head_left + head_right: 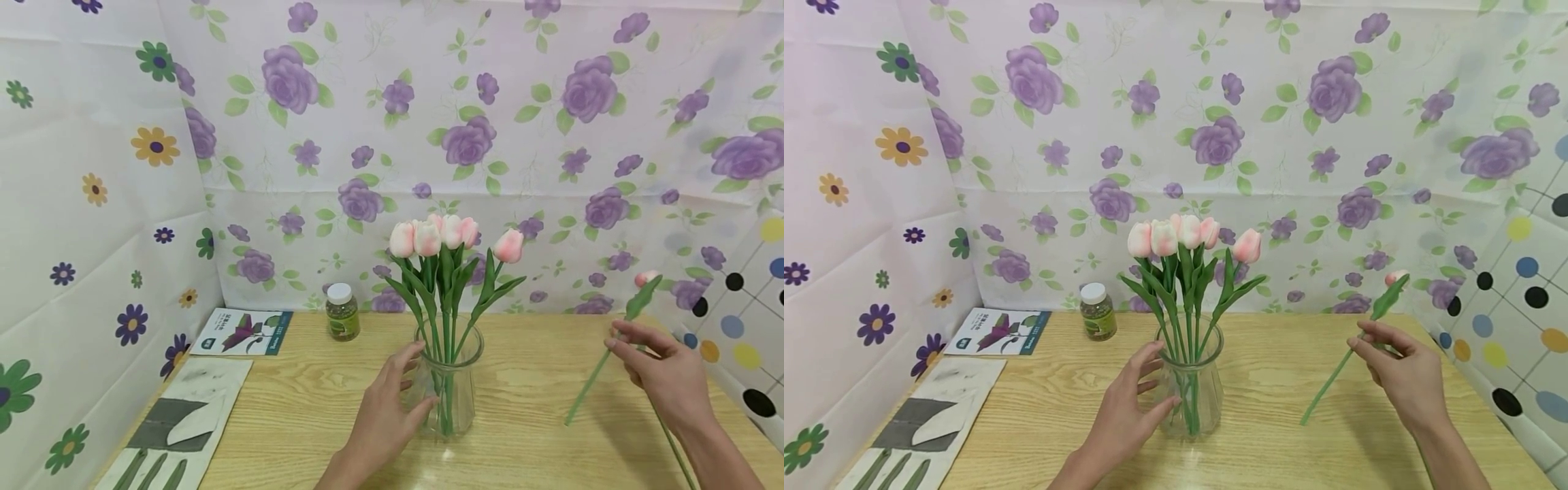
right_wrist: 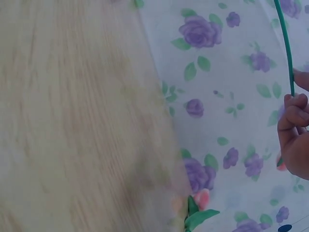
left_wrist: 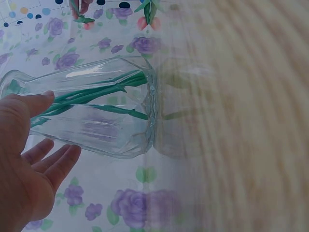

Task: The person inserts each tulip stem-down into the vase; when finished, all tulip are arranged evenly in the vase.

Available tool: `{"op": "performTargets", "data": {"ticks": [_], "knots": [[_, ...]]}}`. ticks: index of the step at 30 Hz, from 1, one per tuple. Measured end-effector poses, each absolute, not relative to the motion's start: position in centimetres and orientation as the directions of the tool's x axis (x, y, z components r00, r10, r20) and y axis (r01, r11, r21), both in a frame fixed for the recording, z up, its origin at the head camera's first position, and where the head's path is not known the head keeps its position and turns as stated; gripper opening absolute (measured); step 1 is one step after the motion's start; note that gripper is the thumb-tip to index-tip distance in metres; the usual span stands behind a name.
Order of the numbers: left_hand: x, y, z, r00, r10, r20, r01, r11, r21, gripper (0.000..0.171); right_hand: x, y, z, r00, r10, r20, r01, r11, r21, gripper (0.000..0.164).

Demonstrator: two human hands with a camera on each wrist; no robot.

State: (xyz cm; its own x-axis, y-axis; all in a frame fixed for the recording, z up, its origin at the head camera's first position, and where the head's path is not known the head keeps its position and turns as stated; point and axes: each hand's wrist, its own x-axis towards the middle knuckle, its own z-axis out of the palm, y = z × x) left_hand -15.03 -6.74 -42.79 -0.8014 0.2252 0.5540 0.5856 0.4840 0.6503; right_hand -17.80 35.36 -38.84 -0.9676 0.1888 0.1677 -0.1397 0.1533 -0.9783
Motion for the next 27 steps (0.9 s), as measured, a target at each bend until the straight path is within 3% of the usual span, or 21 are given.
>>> {"op": "performTargets", "data": {"ticks": [7, 27], "knots": [[-15.0, -6.7, -42.8, -0.804, 0.227, 0.55, 0.584, 0.478, 0.656, 0.09, -17.7, 33.9, -37.9, -0.956, 0.225, 0.186, -0.19, 0.005, -0.982, 0.034], [-14.9, -6.8, -42.6, -0.81, 0.23, 0.539, 0.576, 0.483, 0.66, 0.089, -17.9, 29.8, -35.2, -0.91, 0.348, 0.226, -0.296, -0.163, -0.941, 0.03]]}}
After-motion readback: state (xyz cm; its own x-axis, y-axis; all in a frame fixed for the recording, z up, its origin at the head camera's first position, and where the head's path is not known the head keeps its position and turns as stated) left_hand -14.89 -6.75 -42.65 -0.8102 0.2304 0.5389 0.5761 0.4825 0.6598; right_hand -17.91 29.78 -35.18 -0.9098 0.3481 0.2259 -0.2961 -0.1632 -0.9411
